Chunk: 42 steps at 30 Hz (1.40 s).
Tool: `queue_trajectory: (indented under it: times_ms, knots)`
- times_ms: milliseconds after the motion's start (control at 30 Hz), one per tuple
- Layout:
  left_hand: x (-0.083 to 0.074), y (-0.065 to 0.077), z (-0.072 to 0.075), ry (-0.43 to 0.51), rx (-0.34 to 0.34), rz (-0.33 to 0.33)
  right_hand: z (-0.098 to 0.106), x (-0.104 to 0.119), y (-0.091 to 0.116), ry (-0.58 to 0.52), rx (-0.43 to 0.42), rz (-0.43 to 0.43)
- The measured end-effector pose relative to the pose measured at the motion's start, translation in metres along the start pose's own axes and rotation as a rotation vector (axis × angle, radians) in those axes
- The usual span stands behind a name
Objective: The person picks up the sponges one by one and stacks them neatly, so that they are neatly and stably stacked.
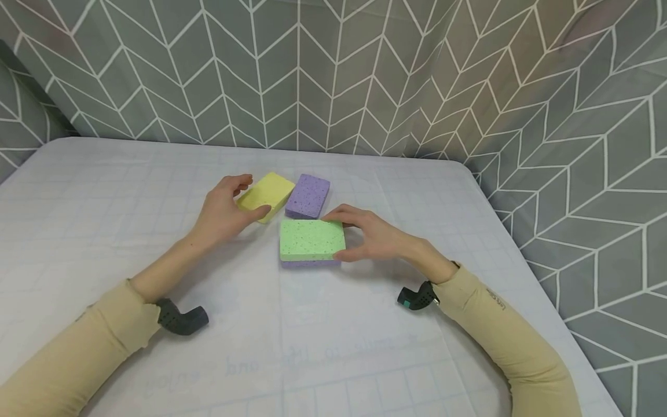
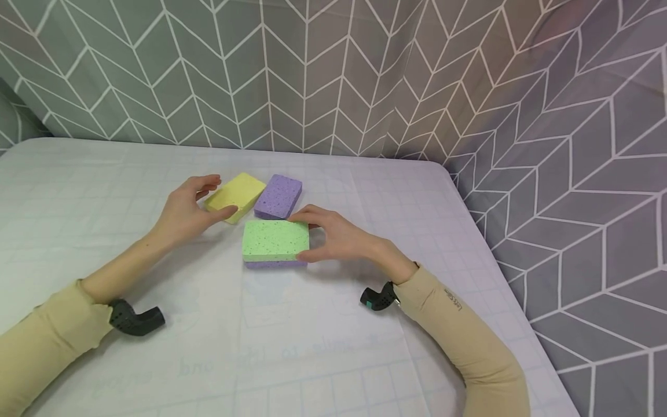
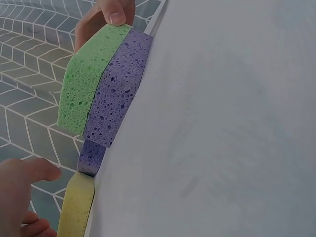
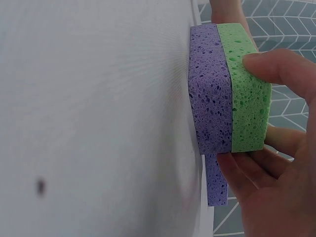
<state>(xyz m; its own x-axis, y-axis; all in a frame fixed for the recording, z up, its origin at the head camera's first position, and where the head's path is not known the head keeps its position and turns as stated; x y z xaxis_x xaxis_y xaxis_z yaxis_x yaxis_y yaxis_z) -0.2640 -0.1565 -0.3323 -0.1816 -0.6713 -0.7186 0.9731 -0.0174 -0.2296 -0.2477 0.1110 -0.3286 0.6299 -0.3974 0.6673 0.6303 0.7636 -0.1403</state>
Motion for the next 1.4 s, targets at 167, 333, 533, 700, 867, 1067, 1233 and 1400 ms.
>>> queue_trajectory:
  times_ms: [167,333,533,700,867,1067,1233,1400]
  knots:
    - [0.0057,-0.0014,-0.0010,-0.023,0.020,0.035,0.0000,-0.0002,-0.0007,0.002,-0.002,0.007]
    - [0.0097,-0.0017,-0.0023,-0.047,0.044,0.067,-0.0004,-0.0012,-0.0008,-0.002,-0.001,0.011]
    - [0.0104,-0.0012,-0.0043,-0.059,0.070,0.070,-0.0007,-0.0023,-0.0007,-0.002,-0.001,-0.001]
    - [0.0088,-0.0002,-0.0060,-0.081,0.086,0.051,-0.0004,-0.0013,-0.0003,0.003,-0.006,0.003]
    - [0.0081,0.0005,-0.0068,-0.094,0.085,0.035,-0.0003,-0.0011,-0.0005,-0.007,-0.006,0.007]
    - [0.0076,0.0013,-0.0054,-0.108,0.074,0.041,-0.0008,-0.0028,-0.0011,-0.019,-0.005,-0.009]
    - [0.0074,0.0019,-0.0042,-0.118,0.068,0.042,-0.0010,-0.0037,-0.0013,-0.028,-0.004,-0.025]
    - [0.0078,0.0017,-0.0043,-0.115,0.070,0.041,-0.0011,-0.0034,-0.0013,-0.029,-0.002,-0.032]
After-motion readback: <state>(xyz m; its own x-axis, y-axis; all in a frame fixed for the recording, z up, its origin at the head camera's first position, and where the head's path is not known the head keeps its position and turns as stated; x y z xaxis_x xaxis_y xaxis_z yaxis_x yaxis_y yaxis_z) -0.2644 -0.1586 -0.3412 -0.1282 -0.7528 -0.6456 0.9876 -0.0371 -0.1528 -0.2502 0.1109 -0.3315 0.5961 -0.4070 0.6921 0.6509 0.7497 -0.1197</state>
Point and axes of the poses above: each hand's wrist, its own y-axis away from the middle knuckle, its own z-axis out of the back of the hand, x = y × z, the point moved 6 cm from there along -y, towards the middle knuckle, and after that the axes turned 4 degrees about -x, right-handed, at the moved point
